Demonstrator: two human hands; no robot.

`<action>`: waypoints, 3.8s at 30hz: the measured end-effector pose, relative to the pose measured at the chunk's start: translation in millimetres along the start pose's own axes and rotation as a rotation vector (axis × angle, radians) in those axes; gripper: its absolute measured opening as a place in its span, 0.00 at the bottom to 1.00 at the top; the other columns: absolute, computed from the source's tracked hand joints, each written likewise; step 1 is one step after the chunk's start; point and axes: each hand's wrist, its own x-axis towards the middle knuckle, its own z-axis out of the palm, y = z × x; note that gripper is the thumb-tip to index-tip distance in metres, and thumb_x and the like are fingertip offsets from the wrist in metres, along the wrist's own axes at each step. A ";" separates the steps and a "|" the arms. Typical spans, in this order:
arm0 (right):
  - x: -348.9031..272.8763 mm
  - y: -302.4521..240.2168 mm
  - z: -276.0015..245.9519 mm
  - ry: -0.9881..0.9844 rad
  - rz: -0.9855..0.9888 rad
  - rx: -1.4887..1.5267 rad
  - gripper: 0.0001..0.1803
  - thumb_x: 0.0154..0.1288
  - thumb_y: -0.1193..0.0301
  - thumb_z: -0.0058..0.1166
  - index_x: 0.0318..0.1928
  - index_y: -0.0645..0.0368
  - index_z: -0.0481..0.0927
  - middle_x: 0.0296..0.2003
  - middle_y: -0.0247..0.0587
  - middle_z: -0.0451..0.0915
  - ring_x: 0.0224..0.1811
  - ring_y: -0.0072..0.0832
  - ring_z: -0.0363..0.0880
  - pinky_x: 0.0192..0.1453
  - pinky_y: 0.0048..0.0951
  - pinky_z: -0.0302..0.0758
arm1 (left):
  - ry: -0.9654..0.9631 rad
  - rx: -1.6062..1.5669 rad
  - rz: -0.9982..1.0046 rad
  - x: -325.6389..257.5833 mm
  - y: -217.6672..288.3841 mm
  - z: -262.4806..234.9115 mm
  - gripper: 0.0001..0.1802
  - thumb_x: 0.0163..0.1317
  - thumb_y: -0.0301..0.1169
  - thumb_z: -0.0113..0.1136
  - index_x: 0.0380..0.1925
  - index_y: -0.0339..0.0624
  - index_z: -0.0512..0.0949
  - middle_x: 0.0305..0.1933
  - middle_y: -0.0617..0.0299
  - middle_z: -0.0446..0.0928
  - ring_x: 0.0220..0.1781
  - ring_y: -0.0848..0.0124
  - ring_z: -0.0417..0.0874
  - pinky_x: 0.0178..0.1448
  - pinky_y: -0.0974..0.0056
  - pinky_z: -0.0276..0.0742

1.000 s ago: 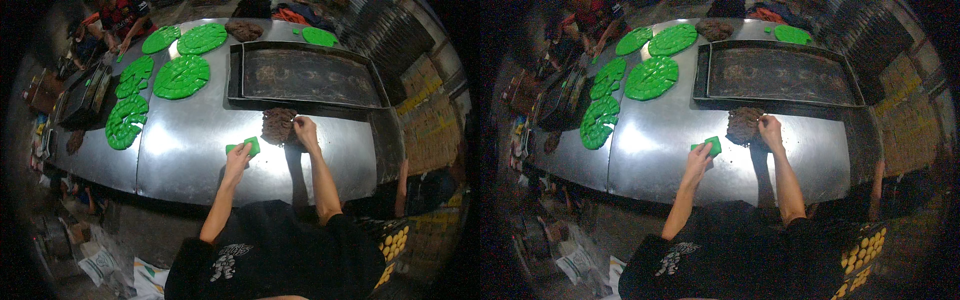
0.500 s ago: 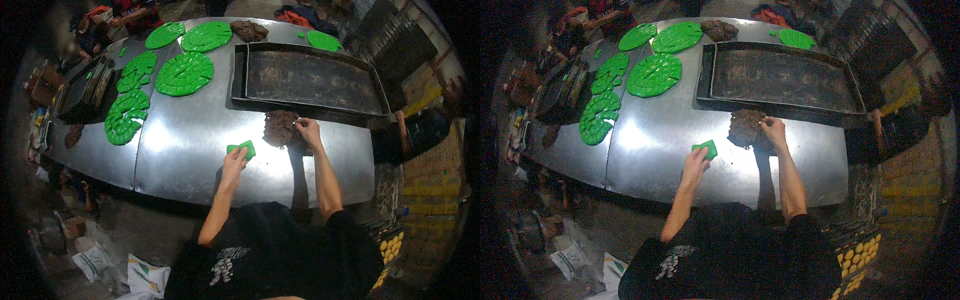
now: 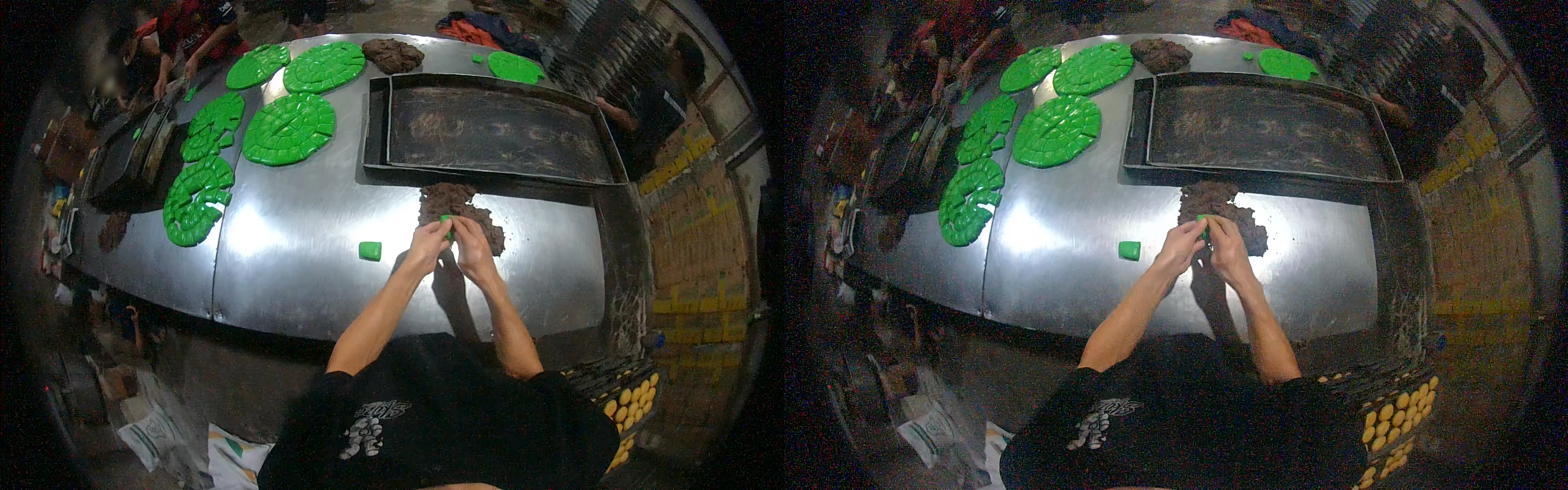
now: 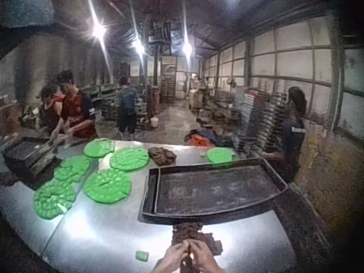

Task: The person takes small pieces of green dough, places a brown filling inside, and wraps the green dough around it to form a ball. The finished items are placed on a metal tray. Other people are also working at the same table.

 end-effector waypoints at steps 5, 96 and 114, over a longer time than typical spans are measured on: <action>7.1 -2.7 -42.5 -0.015 0.282 0.379 0.28 0.68 0.79 0.55 0.68 0.64 0.69 0.61 0.53 0.75 0.63 0.41 0.76 0.69 0.37 0.71 | -0.149 -0.147 -0.030 10.0 6.3 -3.5 0.19 0.73 0.38 0.58 0.54 0.35 0.77 0.53 0.57 0.80 0.56 0.67 0.80 0.63 0.60 0.76; 218.9 60.8 83.8 -0.170 -0.124 -0.253 0.15 0.61 0.73 0.61 0.48 0.64 0.80 0.40 0.53 0.81 0.45 0.53 0.78 0.55 0.45 0.75 | 0.333 0.444 0.407 -72.8 18.5 -144.3 0.16 0.67 0.26 0.61 0.53 0.38 0.70 0.54 0.58 0.73 0.56 0.67 0.76 0.61 0.59 0.77; -22.6 -9.8 4.9 -0.092 0.372 0.335 0.18 0.65 0.67 0.65 0.52 0.59 0.82 0.45 0.46 0.84 0.44 0.30 0.84 0.47 0.33 0.79 | -0.026 0.452 0.062 -72.1 -30.7 -103.0 0.17 0.66 0.36 0.67 0.48 0.35 0.79 0.38 0.63 0.78 0.41 0.74 0.77 0.47 0.66 0.75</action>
